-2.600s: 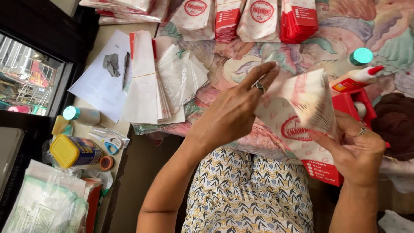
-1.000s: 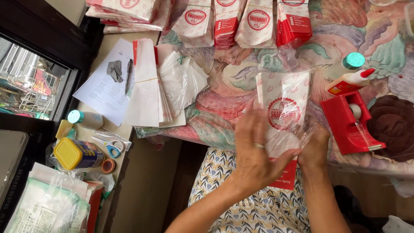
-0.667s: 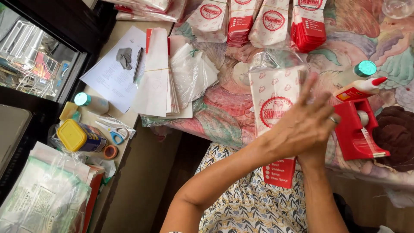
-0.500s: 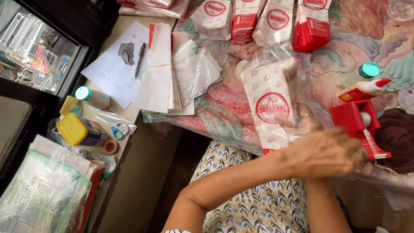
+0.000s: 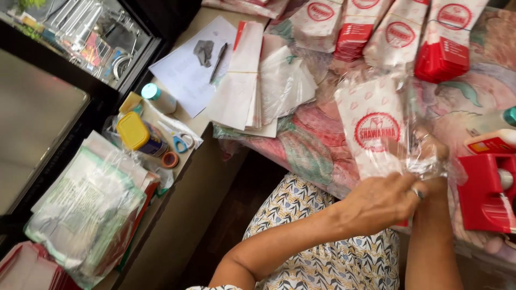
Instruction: Sorting, folding, and stacking printed paper bags in a production environment.
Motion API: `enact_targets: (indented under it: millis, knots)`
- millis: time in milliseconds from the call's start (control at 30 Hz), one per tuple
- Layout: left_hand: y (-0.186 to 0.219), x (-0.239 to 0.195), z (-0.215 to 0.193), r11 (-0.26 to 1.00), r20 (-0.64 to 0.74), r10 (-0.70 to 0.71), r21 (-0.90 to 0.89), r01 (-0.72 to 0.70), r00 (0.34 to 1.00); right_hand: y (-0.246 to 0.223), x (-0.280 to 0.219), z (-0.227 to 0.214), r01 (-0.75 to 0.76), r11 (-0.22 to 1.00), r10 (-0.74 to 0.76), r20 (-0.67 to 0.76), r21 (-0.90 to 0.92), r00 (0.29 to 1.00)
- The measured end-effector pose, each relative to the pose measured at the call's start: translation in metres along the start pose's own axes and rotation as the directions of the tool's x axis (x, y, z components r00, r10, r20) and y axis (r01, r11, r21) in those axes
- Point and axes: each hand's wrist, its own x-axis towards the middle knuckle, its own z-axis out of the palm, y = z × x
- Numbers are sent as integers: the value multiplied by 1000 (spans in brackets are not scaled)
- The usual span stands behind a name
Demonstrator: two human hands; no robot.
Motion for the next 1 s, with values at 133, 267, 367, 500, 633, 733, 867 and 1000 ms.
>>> enact_targets:
  millis: [133, 267, 367, 500, 633, 733, 867, 1000]
  knots:
    - [0, -21, 8, 965, 1, 247, -94, -246, 969, -4, 12, 13, 15, 999, -12, 77, -35, 997]
    - [-75, -14, -44, 977, -426, 102, 213, -10, 899, -4, 26, 24, 32, 998, -25, 137, -51, 990]
    - [-171, -15, -122, 811, -694, -70, 378, 445, 716, -4, 39, 25, 51, 997, -40, 165, -66, 985]
    - [-270, -48, -178, 320, -440, -844, 50, 946, 308, 60, 69, 0, 345, 831, -277, 213, -436, 937]
    - [-308, -71, -195, 196, -137, -971, -1, 981, 194, 10, 45, 25, -29, 590, 231, 134, -807, 964]
    - [-330, -68, -191, 151, -105, -980, 139, 979, 166, 204, 111, -118, 745, -160, -62, 759, -648, 648]
    - [-344, -64, -184, 132, -7, -991, 53, 990, 132, 33, 26, -59, 153, 421, 295, 295, -894, 909]
    - [-338, -57, -181, 165, -116, -978, 101, 981, 176, 20, 3, -88, 322, 464, 91, 406, -825, 909]
